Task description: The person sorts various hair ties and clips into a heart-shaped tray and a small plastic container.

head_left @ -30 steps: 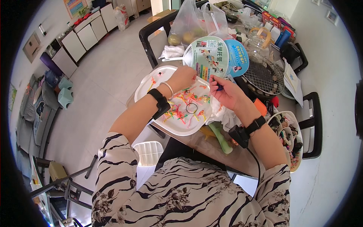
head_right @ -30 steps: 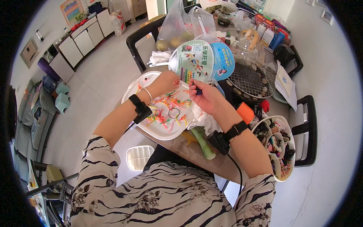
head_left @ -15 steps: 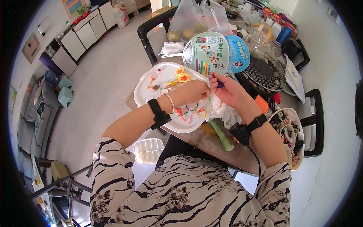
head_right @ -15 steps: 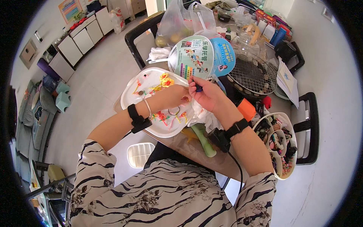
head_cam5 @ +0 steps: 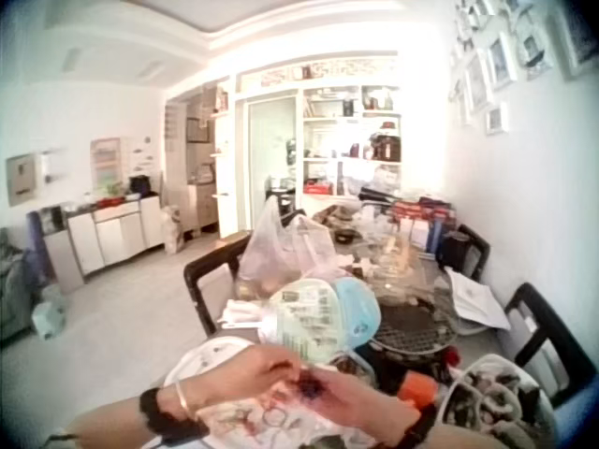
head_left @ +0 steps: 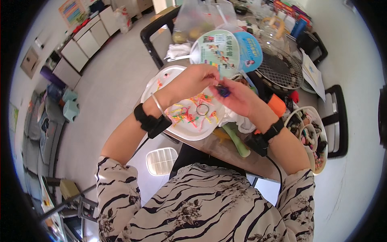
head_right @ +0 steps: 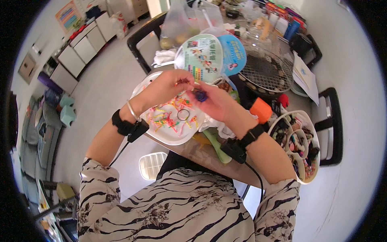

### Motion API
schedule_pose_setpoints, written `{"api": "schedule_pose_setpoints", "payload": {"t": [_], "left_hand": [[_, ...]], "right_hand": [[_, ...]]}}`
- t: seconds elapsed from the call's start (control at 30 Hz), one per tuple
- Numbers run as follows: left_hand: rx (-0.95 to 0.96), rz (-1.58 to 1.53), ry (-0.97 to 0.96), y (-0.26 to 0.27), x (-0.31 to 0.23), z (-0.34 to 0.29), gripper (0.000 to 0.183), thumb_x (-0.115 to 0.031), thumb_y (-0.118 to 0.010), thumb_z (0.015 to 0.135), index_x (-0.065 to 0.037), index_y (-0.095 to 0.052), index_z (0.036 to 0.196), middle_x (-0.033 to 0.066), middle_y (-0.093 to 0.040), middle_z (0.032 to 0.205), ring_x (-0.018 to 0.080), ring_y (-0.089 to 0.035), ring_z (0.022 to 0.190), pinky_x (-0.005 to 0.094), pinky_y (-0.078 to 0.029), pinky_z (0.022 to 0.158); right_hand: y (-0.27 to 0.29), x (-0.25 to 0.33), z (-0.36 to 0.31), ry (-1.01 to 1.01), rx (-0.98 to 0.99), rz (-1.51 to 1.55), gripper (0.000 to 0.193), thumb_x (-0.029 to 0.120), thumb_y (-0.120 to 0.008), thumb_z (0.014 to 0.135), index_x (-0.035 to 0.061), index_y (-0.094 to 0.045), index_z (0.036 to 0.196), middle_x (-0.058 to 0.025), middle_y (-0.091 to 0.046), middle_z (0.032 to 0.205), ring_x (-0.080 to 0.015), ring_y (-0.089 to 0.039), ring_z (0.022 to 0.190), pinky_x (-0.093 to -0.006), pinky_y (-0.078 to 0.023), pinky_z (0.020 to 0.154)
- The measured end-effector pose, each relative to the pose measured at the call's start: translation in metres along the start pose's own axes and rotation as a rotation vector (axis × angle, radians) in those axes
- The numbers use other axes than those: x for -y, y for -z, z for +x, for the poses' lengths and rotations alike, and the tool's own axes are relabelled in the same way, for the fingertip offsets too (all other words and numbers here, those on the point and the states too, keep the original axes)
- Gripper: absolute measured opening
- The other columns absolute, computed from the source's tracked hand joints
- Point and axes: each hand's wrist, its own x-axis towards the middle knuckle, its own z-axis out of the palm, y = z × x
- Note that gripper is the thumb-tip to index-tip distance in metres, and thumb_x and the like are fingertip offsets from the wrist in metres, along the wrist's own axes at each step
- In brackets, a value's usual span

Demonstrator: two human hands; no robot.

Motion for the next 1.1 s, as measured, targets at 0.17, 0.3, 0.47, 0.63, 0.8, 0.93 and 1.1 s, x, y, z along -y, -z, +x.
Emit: {"api": "schedule_pose_setpoints", "payload": {"t": [0.17,0.3,0.47,0.63,0.8,0.93,1.1], "left_hand": [[0.162,0.425,-0.369,-0.015,-0.028,-0.002,0.015,-0.007,-0.065,0.081,-0.002,-0.066,0.095,0.0120,-0.064,0.098,0.0303,-0.059,0.095,0.0388,-0.047,0.081],[0.041,0.294,-0.305,-0.026,-0.056,-0.008,0.023,0.002,-0.067,0.079,-0.002,-0.068,0.101,0.0112,-0.062,0.100,0.0276,-0.060,0.094,0.0332,-0.048,0.083],[0.048,0.147,-0.257,-0.025,-0.068,-0.015,0.019,0.007,-0.064,0.081,0.000,-0.068,0.098,0.0102,-0.063,0.099,0.0219,-0.061,0.090,0.0290,-0.049,0.079],[0.129,0.067,-0.097,-0.027,-0.050,-0.030,0.014,0.006,-0.062,0.083,0.001,-0.068,0.096,0.0092,-0.063,0.093,0.0177,-0.060,0.085,0.0264,-0.048,0.077],[0.134,0.024,-0.056,-0.032,-0.050,-0.022,0.014,0.006,-0.061,0.084,0.001,-0.068,0.095,0.0088,-0.063,0.092,0.0174,-0.060,0.083,0.0263,-0.047,0.074],[0.136,0.073,-0.088,-0.033,-0.056,-0.012,0.014,0.006,-0.061,0.084,0.001,-0.068,0.095,0.0088,-0.063,0.090,0.0177,-0.060,0.082,0.0265,-0.047,0.073],[0.010,0.168,-0.208,-0.010,-0.037,-0.024,0.014,0.005,-0.063,0.084,0.000,-0.067,0.096,0.0095,-0.067,0.089,0.0201,-0.064,0.084,0.0290,-0.050,0.077]], "right_hand": [[0.034,-0.028,0.029,-0.092,0.446,0.121,0.020,0.017,-0.044,0.099,0.0035,-0.056,0.107,-0.0095,-0.060,0.102,-0.0204,-0.060,0.090,-0.0364,-0.053,0.080],[0.034,-0.023,-0.031,-0.068,0.119,0.206,0.015,0.011,-0.054,0.096,0.0002,-0.055,0.107,-0.0044,-0.056,0.094,-0.0095,-0.054,0.073,-0.0211,-0.048,0.060],[0.061,0.030,-0.164,0.183,0.049,-0.151,0.017,0.014,-0.051,0.099,-0.0009,-0.055,0.106,0.0009,-0.050,0.089,-0.0028,-0.043,0.070,-0.0162,-0.035,0.054],[0.109,0.081,-0.271,0.449,-0.504,-1.063,0.028,0.030,-0.050,0.100,0.0045,-0.063,0.098,0.0012,-0.059,0.088,-0.0058,-0.052,0.078,-0.0213,-0.046,0.070],[0.145,0.088,-0.309,0.350,-0.692,-1.242,0.035,0.034,-0.049,0.100,0.0026,-0.066,0.096,-0.0044,-0.067,0.094,-0.0112,-0.060,0.092,-0.0252,-0.048,0.083],[0.141,0.089,-0.312,0.462,-0.706,-1.097,0.037,0.035,-0.047,0.101,0.0037,-0.067,0.096,-0.0027,-0.066,0.094,-0.0099,-0.060,0.090,-0.0256,-0.049,0.085],[0.115,0.093,-0.289,0.401,-0.579,-1.371,0.034,0.030,-0.051,0.100,-0.0007,-0.065,0.100,-0.0026,-0.066,0.093,-0.0099,-0.060,0.088,-0.0258,-0.049,0.082]]}}
